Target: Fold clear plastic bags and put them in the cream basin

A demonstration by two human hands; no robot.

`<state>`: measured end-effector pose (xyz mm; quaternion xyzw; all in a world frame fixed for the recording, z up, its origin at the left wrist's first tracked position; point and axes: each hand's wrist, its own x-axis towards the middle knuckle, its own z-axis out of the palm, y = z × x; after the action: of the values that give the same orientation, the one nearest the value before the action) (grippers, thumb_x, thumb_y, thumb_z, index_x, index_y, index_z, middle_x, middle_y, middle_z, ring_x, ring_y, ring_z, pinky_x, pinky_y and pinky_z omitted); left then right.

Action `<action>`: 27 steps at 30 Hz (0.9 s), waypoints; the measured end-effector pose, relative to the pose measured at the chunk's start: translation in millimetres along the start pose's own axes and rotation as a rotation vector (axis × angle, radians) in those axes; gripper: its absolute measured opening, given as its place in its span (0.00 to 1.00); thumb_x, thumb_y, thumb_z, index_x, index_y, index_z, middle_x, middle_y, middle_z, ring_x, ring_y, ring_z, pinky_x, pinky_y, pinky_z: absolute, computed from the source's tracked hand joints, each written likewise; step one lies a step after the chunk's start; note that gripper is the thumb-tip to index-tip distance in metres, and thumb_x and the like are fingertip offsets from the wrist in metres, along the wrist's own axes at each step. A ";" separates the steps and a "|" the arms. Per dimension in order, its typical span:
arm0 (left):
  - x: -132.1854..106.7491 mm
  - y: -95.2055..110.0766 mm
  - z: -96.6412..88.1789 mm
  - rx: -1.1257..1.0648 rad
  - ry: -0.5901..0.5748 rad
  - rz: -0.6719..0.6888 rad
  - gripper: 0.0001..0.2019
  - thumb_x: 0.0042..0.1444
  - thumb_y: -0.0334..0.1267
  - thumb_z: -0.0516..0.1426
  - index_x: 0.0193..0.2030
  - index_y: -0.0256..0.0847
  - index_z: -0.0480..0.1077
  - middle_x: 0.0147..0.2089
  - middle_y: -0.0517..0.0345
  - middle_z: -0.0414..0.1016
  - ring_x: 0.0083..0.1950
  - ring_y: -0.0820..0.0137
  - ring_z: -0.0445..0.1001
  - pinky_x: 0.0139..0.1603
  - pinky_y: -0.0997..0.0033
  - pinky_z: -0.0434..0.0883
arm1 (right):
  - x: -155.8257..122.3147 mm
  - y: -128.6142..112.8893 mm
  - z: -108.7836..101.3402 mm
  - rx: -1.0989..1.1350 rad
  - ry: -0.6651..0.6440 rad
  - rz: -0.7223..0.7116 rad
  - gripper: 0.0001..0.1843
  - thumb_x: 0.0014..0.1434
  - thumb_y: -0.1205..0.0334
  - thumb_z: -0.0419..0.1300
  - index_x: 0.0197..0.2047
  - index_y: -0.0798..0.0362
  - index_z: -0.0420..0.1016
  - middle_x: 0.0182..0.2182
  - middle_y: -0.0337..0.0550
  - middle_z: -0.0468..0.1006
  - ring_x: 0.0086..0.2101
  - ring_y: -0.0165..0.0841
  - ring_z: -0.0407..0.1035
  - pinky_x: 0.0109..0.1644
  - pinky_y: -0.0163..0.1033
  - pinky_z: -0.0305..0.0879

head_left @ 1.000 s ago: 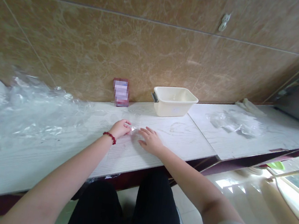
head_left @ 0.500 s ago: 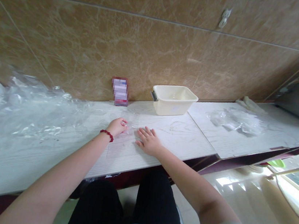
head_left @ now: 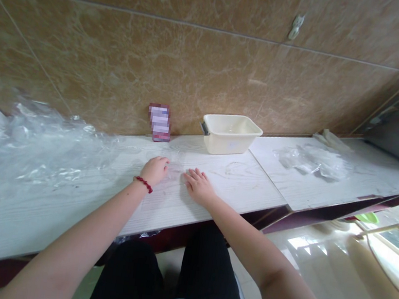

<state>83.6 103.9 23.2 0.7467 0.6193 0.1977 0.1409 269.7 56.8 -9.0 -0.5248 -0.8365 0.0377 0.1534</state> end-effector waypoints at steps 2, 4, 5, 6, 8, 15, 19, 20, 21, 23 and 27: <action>-11.5 5.8 1.5 0.132 -0.015 0.207 0.16 0.52 0.38 0.47 0.47 0.40 0.66 0.50 0.50 0.66 0.54 0.63 0.60 0.55 0.62 0.54 | -0.1 0.0 0.9 -0.007 0.011 -0.005 0.22 0.58 0.59 0.41 0.55 0.49 0.58 0.56 0.42 0.56 0.56 0.38 0.46 0.56 0.47 0.44; -24.3 9.2 5.9 0.247 -0.074 0.400 0.19 0.55 0.42 0.44 0.51 0.43 0.63 0.55 0.54 0.61 0.58 0.65 0.54 0.57 0.61 0.49 | -0.2 -0.2 1.0 -0.009 0.012 -0.005 0.22 0.57 0.60 0.42 0.55 0.49 0.58 0.56 0.42 0.56 0.56 0.38 0.47 0.56 0.46 0.44; -30.1 9.4 8.4 0.277 -0.112 0.454 0.20 0.55 0.45 0.43 0.53 0.45 0.60 0.57 0.57 0.59 0.60 0.65 0.51 0.58 0.60 0.46 | -0.3 -0.4 0.9 -0.008 0.010 -0.004 0.22 0.57 0.60 0.42 0.55 0.49 0.58 0.56 0.42 0.56 0.56 0.38 0.47 0.56 0.46 0.44; -35.2 8.4 10.9 0.300 -0.149 0.478 0.21 0.56 0.47 0.41 0.55 0.46 0.58 0.59 0.58 0.56 0.61 0.65 0.47 0.59 0.59 0.43 | -0.3 -0.5 0.7 -0.006 0.006 -0.002 0.22 0.57 0.59 0.42 0.55 0.49 0.58 0.56 0.42 0.56 0.56 0.38 0.47 0.56 0.46 0.44; -42.2 3.5 14.3 0.331 -0.204 0.465 0.24 0.56 0.49 0.40 0.57 0.46 0.54 0.61 0.59 0.52 0.62 0.65 0.44 0.59 0.57 0.40 | -0.3 -0.7 0.7 -0.003 0.003 0.001 0.22 0.58 0.59 0.42 0.55 0.49 0.57 0.56 0.42 0.56 0.56 0.38 0.47 0.56 0.46 0.44; -45.1 -19.0 6.4 0.399 -0.218 0.350 0.25 0.56 0.49 0.37 0.59 0.44 0.50 0.62 0.58 0.48 0.63 0.64 0.42 0.59 0.57 0.40 | -0.3 0.7 2.9 -0.009 0.023 -0.006 0.22 0.58 0.59 0.41 0.56 0.50 0.57 0.55 0.42 0.57 0.55 0.38 0.48 0.57 0.46 0.43; -46.0 -36.7 -1.7 0.442 -0.182 0.267 0.26 0.56 0.49 0.37 0.59 0.42 0.50 0.62 0.56 0.49 0.62 0.63 0.43 0.59 0.57 0.41 | -0.3 1.1 3.2 -0.005 0.009 -0.001 0.22 0.58 0.59 0.41 0.56 0.49 0.57 0.56 0.42 0.56 0.56 0.37 0.48 0.57 0.46 0.42; -45.9 -42.8 -4.0 0.453 -0.169 0.235 0.26 0.56 0.50 0.37 0.59 0.41 0.51 0.62 0.56 0.49 0.62 0.63 0.43 0.59 0.57 0.42 | -0.3 1.1 3.1 -0.004 0.007 0.001 0.22 0.58 0.59 0.41 0.56 0.49 0.57 0.56 0.42 0.56 0.56 0.37 0.47 0.57 0.46 0.42; -45.5 -49.3 -6.5 0.466 -0.159 0.199 0.27 0.56 0.50 0.37 0.59 0.41 0.51 0.62 0.55 0.49 0.62 0.63 0.43 0.58 0.56 0.42 | -0.4 1.1 3.0 -0.002 0.004 0.002 0.22 0.58 0.59 0.41 0.56 0.49 0.57 0.56 0.42 0.56 0.56 0.36 0.47 0.57 0.46 0.42; -44.2 -63.1 -12.3 0.492 -0.147 0.117 0.27 0.55 0.50 0.37 0.59 0.39 0.51 0.62 0.54 0.49 0.62 0.62 0.44 0.58 0.55 0.44 | -0.4 1.2 2.9 0.002 0.004 -0.001 0.22 0.58 0.59 0.41 0.56 0.50 0.57 0.56 0.43 0.56 0.56 0.36 0.47 0.57 0.46 0.42; -42.5 -90.1 -24.6 0.524 -0.143 -0.034 0.28 0.55 0.49 0.36 0.60 0.36 0.49 0.62 0.54 0.47 0.62 0.61 0.44 0.58 0.55 0.46 | -0.5 1.2 3.1 0.005 0.010 -0.007 0.22 0.58 0.59 0.42 0.55 0.50 0.57 0.56 0.44 0.56 0.55 0.37 0.48 0.57 0.46 0.42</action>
<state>-12.8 78.7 -1.3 0.7593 0.6501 -0.0248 -0.0105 270.1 57.2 -12.3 -0.5217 -0.8374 0.0367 0.1590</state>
